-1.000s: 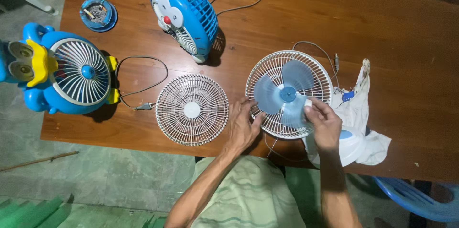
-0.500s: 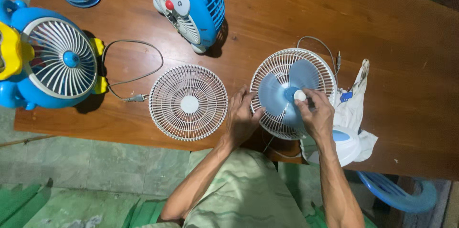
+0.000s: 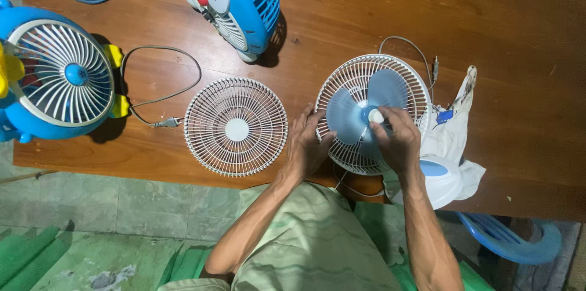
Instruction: The person wipes a fan blade with a cloth, then installs the blade onto a fan motor and secures it with a cap. Finally, the person attaches the front fan cage to complete the assembly.
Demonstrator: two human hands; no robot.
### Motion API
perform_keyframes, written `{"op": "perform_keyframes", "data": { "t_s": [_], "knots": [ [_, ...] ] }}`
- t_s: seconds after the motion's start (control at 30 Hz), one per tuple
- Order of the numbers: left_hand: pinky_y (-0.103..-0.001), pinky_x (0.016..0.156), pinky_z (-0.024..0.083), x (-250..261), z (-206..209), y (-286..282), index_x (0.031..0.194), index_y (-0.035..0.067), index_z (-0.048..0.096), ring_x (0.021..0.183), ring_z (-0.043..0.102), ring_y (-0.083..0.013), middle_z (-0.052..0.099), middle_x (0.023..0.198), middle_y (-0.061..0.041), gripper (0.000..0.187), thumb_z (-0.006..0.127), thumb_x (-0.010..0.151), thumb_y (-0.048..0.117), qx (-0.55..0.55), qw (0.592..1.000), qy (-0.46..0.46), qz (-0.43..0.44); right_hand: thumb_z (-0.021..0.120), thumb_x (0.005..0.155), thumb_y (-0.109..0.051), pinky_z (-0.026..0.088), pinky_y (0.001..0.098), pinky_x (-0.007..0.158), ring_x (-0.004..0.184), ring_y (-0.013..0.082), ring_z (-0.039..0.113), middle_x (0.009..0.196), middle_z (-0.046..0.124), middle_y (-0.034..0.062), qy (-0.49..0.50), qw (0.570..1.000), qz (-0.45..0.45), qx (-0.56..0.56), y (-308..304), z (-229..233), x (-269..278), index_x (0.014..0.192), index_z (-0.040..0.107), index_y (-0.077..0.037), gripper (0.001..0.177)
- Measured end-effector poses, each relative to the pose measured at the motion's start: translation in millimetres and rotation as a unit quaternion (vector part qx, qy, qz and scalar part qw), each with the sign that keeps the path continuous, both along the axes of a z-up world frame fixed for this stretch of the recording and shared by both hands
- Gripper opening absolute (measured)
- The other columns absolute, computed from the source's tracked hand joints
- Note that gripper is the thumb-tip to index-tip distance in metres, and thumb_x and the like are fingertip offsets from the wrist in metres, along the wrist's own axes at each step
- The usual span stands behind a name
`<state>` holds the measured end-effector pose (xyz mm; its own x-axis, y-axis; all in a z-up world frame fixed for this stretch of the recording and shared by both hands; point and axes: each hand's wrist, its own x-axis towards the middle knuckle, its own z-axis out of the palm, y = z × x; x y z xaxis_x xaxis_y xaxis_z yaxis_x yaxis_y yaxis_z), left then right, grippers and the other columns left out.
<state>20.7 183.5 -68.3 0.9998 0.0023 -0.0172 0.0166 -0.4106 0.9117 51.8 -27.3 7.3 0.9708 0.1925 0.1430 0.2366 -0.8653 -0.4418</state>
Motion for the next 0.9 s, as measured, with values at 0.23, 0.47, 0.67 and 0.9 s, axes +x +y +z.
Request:
{"op": "perform_keyframes", "data": {
  "t_s": [0.23, 0.47, 0.67, 0.9],
  "knots": [
    [-0.053, 0.113, 0.036, 2, 8, -1, 0.132, -0.002, 0.061, 0.136, 0.048, -0.0461, 0.048, 0.148, -0.032, 0.06, 0.082, 0.081, 0.023, -0.003, 1.0, 0.015, -0.007, 0.081, 0.09, -0.002, 0.059, 0.0386, 0.088, 0.103, 0.0341, 0.072, 0.109, 0.07, 0.0213, -0.173, 0.956, 0.167, -0.17, -3, 0, 5, 0.102, 0.067, 0.003, 0.019],
    [-0.052, 0.112, 0.037, -3, 9, 1, 0.133, -0.001, 0.06, 0.134, 0.05, -0.0458, 0.048, 0.15, -0.031, 0.059, 0.08, 0.084, 0.024, 0.002, 1.0, -0.006, -0.016, 0.077, 0.086, -0.001, 0.058, 0.0389, 0.084, 0.098, 0.0344, 0.07, 0.108, 0.069, 0.0241, -0.008, 0.997, 0.035, 0.064, 5, 8, 2, 0.113, 0.067, 0.009, 0.031],
    [-0.053, 0.113, 0.037, -7, 10, 3, 0.134, -0.002, 0.059, 0.135, 0.048, -0.0475, 0.047, 0.15, -0.032, 0.058, 0.077, 0.085, 0.024, 0.005, 1.0, -0.012, -0.019, 0.078, 0.097, -0.002, 0.057, 0.0372, 0.079, 0.099, 0.0323, 0.068, 0.11, 0.066, 0.023, -0.147, 0.979, 0.143, 0.019, 9, 18, -1, 0.115, 0.059, 0.008, 0.028],
    [-0.056, 0.115, 0.033, -9, 12, 2, 0.136, -0.002, 0.059, 0.138, 0.045, -0.0485, 0.043, 0.152, -0.034, 0.059, 0.074, 0.088, 0.029, 0.003, 1.0, 0.011, -0.026, 0.082, 0.088, -0.022, 0.055, 0.0433, 0.077, 0.086, 0.0307, 0.066, 0.1, 0.067, 0.0173, 0.041, 0.996, -0.053, -0.052, 12, 10, 1, 0.11, 0.066, 0.003, 0.037]
  ]
}}
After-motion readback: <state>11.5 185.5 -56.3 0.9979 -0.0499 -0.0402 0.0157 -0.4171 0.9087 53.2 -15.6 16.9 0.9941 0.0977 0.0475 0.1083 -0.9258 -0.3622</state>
